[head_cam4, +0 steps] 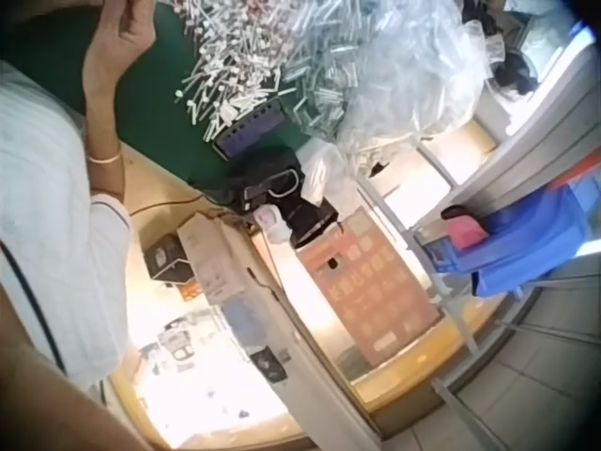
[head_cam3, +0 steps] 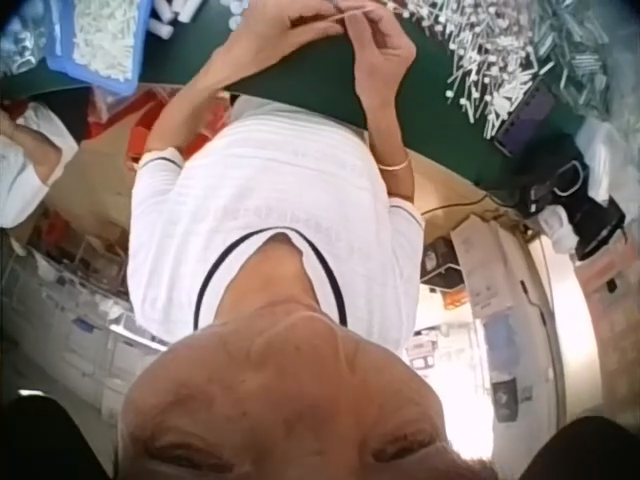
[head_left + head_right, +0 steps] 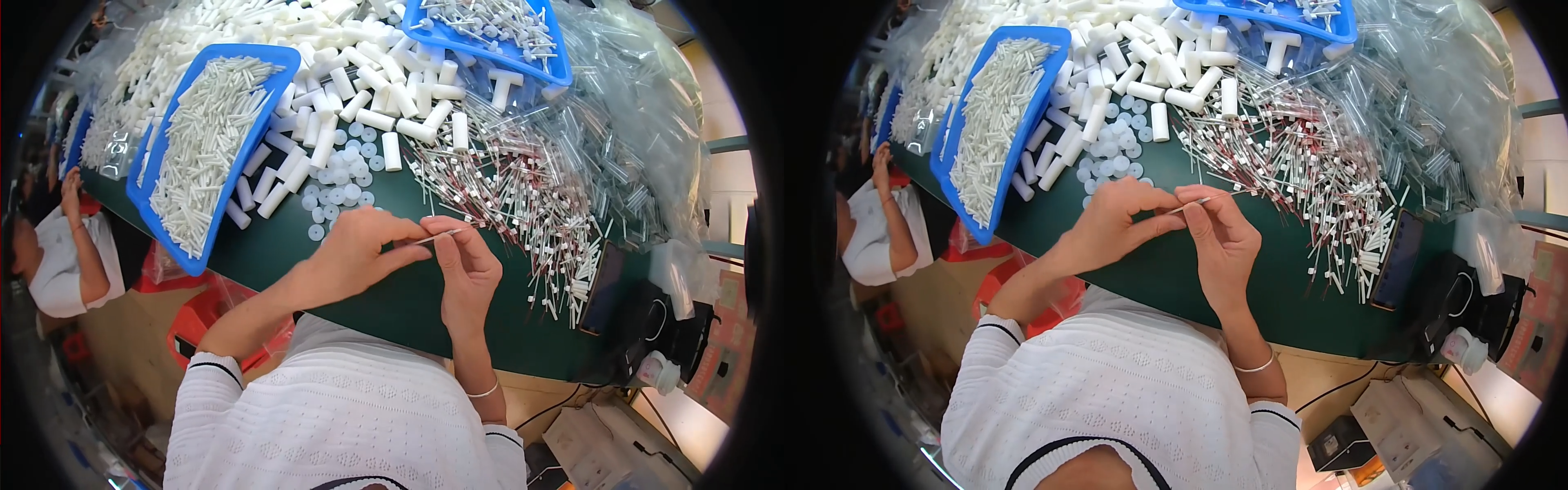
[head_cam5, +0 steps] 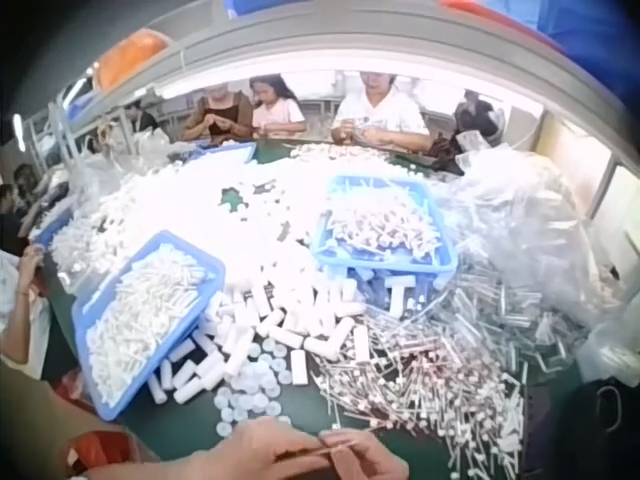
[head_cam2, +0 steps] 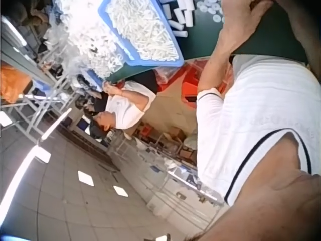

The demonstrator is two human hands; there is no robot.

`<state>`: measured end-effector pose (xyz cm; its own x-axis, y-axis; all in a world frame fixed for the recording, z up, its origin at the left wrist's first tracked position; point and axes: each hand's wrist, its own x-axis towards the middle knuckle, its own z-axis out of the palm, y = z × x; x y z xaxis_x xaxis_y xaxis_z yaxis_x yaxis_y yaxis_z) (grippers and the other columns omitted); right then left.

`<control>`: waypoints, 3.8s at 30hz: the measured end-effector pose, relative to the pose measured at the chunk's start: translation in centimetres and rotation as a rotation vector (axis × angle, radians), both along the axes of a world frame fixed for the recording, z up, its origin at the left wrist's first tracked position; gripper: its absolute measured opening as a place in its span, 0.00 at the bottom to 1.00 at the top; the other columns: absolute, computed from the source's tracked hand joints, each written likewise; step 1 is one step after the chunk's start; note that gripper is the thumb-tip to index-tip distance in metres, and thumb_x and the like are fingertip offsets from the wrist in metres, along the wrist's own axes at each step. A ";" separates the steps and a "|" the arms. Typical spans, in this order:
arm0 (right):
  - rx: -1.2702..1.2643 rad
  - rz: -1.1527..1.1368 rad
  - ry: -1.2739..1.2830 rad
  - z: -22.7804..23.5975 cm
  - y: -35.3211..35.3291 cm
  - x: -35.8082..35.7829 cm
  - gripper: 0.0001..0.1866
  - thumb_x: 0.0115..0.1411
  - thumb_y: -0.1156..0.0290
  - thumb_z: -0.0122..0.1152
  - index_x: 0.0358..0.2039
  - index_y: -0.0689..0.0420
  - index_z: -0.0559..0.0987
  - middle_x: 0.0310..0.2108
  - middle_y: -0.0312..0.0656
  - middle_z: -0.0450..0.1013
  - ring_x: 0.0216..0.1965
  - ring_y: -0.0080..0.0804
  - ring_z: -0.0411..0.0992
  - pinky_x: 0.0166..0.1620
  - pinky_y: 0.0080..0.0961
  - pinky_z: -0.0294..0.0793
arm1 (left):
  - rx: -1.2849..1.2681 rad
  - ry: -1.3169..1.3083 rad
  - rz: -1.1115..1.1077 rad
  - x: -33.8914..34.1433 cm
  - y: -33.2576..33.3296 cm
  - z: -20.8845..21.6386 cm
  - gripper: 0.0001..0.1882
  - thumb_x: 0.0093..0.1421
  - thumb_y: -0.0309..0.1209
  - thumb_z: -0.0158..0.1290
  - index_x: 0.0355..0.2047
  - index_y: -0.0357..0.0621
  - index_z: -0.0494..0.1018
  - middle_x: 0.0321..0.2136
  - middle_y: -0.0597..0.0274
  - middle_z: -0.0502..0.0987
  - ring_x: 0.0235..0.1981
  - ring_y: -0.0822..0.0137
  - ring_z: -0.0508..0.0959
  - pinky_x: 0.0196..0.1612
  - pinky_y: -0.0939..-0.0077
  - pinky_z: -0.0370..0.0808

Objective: The person assembles small white plastic components by hand on a worktable.

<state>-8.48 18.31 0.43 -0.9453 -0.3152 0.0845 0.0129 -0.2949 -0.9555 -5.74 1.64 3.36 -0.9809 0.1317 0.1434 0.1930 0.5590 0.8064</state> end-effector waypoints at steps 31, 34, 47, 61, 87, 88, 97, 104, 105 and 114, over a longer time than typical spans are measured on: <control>0.676 0.133 0.288 3.1 2.1 1.7 0.04 0.62 0.73 0.59 0.34 0.59 0.76 0.17 0.41 0.69 0.15 0.33 0.68 0.21 0.25 0.66 | 1.197 -0.603 0.082 1.6 -2.8 -2.1 0.17 0.61 0.26 0.57 0.50 0.34 0.74 0.42 0.55 0.79 0.42 0.70 0.79 0.47 0.79 0.77; 0.679 0.112 0.335 3.1 2.0 1.7 0.04 0.62 0.73 0.60 0.33 0.58 0.75 0.17 0.42 0.69 0.15 0.35 0.68 0.21 0.27 0.65 | 1.082 -0.539 0.088 1.8 -2.5 -2.2 0.16 0.60 0.24 0.57 0.49 0.34 0.75 0.42 0.56 0.80 0.42 0.71 0.79 0.47 0.80 0.76; 0.460 0.085 0.294 0.9 0.6 2.0 0.06 0.66 0.71 0.55 0.35 0.60 0.75 0.20 0.39 0.70 0.19 0.29 0.71 0.23 0.24 0.69 | 1.147 -0.318 0.042 3.2 0.5 -3.1 0.12 0.59 0.19 0.56 0.44 0.34 0.76 0.43 0.61 0.73 0.41 0.74 0.74 0.47 0.80 0.71; -0.063 0.541 -0.164 1.2 2.0 0.6 0.13 0.53 0.78 0.60 0.40 0.66 0.81 0.35 0.39 0.73 0.36 0.24 0.62 0.39 0.20 0.61 | 0.098 -0.056 0.052 1.8 -7.3 6.2 0.09 0.53 0.24 0.62 0.35 0.41 0.81 0.30 0.62 0.80 0.33 0.67 0.78 0.38 0.77 0.73; -0.309 0.110 -0.362 2.0 0.5 0.1 0.13 0.62 0.74 0.61 0.46 0.65 0.79 0.40 0.39 0.75 0.35 0.22 0.69 0.38 0.18 0.69 | 0.547 -0.274 0.193 1.9 -3.6 1.7 0.11 0.58 0.24 0.60 0.42 0.38 0.79 0.29 0.71 0.78 0.27 0.84 0.70 0.32 0.89 0.66; -0.355 0.129 -0.365 1.8 0.5 0.0 0.15 0.63 0.73 0.60 0.48 0.65 0.78 0.40 0.42 0.76 0.37 0.26 0.73 0.41 0.22 0.73 | 0.628 -0.304 0.199 2.1 -2.6 0.6 0.10 0.59 0.25 0.59 0.42 0.37 0.79 0.30 0.70 0.78 0.28 0.84 0.70 0.32 0.89 0.66; -0.438 0.141 -0.423 0.8 0.7 0.3 0.15 0.63 0.73 0.60 0.48 0.66 0.77 0.41 0.43 0.76 0.38 0.27 0.74 0.42 0.23 0.75 | 0.782 -0.355 0.178 2.2 0.0 -2.1 0.08 0.60 0.25 0.58 0.39 0.37 0.80 0.31 0.69 0.76 0.29 0.84 0.70 0.33 0.89 0.67; -0.321 0.091 -0.378 0.3 1.3 0.2 0.10 0.60 0.79 0.62 0.42 0.66 0.81 0.39 0.37 0.73 0.30 0.20 0.65 0.34 0.17 0.64 | 0.641 -0.175 0.197 2.3 0.9 -2.0 0.07 0.58 0.23 0.59 0.37 0.40 0.80 0.31 0.66 0.77 0.32 0.77 0.71 0.37 0.84 0.68; -0.316 0.090 -0.376 0.4 1.3 0.2 0.10 0.60 0.79 0.62 0.42 0.66 0.81 0.39 0.37 0.73 0.30 0.20 0.65 0.34 0.17 0.64 | 0.594 -0.123 0.197 2.3 1.1 -2.0 0.07 0.57 0.22 0.59 0.37 0.40 0.80 0.31 0.65 0.77 0.33 0.75 0.71 0.38 0.83 0.69; -0.282 -0.014 -0.268 -0.2 1.2 0.9 0.10 0.61 0.77 0.61 0.43 0.65 0.80 0.42 0.40 0.73 0.34 0.21 0.66 0.38 0.20 0.68 | 0.511 -0.109 0.186 2.0 1.8 -1.7 0.04 0.56 0.24 0.60 0.33 0.41 0.79 0.31 0.67 0.77 0.33 0.72 0.70 0.41 0.78 0.66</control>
<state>-7.60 19.52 0.20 -0.9497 -0.3013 -0.0847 0.2451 -0.5476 -0.8000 -3.70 3.39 1.64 -0.9937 -0.1047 0.0397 0.0283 0.1081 0.9937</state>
